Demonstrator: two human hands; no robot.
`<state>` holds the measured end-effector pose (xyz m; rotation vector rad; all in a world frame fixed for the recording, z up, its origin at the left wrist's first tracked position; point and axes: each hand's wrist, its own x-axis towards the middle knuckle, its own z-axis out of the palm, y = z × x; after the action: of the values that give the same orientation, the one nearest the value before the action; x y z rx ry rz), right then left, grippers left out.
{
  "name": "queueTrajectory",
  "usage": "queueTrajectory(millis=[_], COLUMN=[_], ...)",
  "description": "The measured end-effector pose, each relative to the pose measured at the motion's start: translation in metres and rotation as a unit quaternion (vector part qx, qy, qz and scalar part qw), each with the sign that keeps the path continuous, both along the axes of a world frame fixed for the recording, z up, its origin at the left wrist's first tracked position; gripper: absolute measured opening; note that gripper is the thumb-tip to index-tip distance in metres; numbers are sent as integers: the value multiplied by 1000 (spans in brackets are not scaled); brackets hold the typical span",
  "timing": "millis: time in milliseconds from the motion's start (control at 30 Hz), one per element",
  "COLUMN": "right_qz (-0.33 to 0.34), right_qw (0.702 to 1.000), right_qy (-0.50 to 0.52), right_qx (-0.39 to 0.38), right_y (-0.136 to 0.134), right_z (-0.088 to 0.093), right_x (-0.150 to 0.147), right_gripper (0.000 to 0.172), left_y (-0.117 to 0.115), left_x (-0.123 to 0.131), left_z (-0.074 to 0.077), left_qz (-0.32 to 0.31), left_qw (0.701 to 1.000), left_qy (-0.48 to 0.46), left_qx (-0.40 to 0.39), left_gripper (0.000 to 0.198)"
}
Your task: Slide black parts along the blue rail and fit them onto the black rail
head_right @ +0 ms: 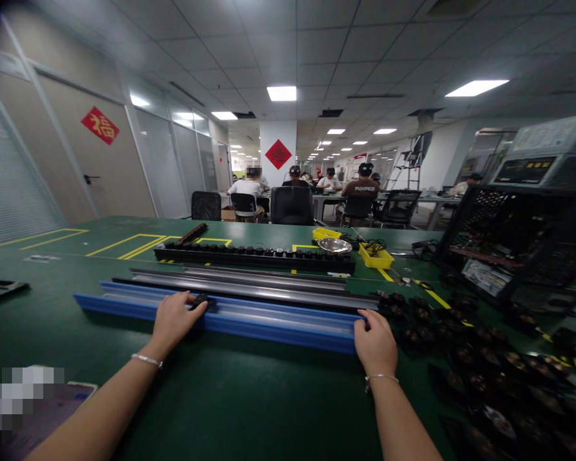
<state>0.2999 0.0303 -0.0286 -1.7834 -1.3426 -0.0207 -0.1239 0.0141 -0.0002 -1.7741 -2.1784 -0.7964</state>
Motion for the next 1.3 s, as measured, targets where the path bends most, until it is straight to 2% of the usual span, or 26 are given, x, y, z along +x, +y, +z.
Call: queueTrajectory(millis=[400,700,1000,1300], right_qz=[4,0,5,3], right_qw=[1000,1000,1000,1000], right_qy=[2,-1,2,4], right_qx=[11,-12,12,-14], right_y=[-1,-1,0,-1], right_z=[-1,1,-1,1], right_x=[1,0,1,1], right_gripper=[37,39,38,39], left_y=[0,-1,-2,0], left_x=[3,6,7,1], left_z=[-3,-2,-2,-4], left_qz=[-22,-48,-88,-107], left_qw=[1000,999,996,994], left_qy=[-9,0,-3,-13], left_qx=[17,8,25,35], left_gripper=[28,28,26,26])
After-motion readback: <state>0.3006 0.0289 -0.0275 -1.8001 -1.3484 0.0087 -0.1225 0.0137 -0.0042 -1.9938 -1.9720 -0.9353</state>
